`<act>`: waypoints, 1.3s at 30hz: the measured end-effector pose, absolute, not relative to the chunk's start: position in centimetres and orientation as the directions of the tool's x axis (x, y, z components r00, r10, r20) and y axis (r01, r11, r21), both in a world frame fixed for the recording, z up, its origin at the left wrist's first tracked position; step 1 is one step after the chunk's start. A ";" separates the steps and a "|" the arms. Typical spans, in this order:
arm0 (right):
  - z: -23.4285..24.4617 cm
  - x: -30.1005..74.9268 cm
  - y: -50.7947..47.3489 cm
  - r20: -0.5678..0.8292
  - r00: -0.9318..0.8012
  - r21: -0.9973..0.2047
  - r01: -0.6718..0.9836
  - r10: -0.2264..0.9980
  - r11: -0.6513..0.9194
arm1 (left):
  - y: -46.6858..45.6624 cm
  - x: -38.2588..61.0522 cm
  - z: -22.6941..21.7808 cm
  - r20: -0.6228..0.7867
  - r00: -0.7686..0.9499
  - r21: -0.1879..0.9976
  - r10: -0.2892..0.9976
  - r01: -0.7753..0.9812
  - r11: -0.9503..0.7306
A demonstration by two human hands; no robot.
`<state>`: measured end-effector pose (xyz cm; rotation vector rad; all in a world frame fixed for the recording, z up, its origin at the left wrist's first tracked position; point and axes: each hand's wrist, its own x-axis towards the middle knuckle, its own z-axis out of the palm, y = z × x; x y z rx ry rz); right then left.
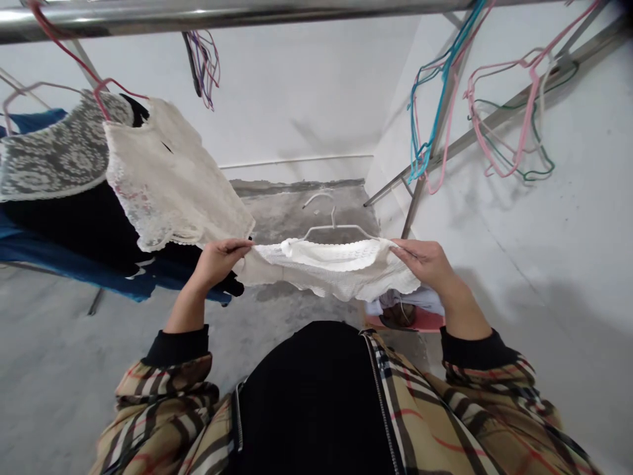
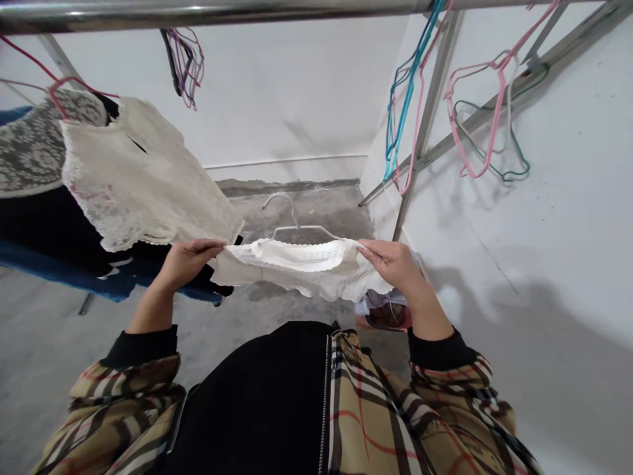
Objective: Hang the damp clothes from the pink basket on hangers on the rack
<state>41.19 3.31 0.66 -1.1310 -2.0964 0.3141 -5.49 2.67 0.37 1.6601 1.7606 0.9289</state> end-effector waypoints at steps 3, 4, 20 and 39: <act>0.5 41.4 3.1 0.384 -0.416 -0.491 0.664 0.825 0.564 | 3.2 -5.8 0.5 0.147 -0.182 0.788 0.972 0.616 -0.004; 0.4 41.3 3.1 0.363 -0.424 -0.502 0.661 0.829 0.558 | 3.4 -5.7 0.4 0.179 -0.201 0.776 0.963 0.631 -0.012; 0.0 38.7 2.0 0.456 -0.310 -0.626 0.555 0.834 0.548 | 4.7 0.7 -0.1 0.253 0.283 0.618 0.925 0.689 -0.379; -1.3 36.2 1.3 0.376 -0.160 -0.743 0.536 0.913 0.400 | 4.2 5.9 -0.2 0.438 -0.151 0.765 0.886 0.580 -0.279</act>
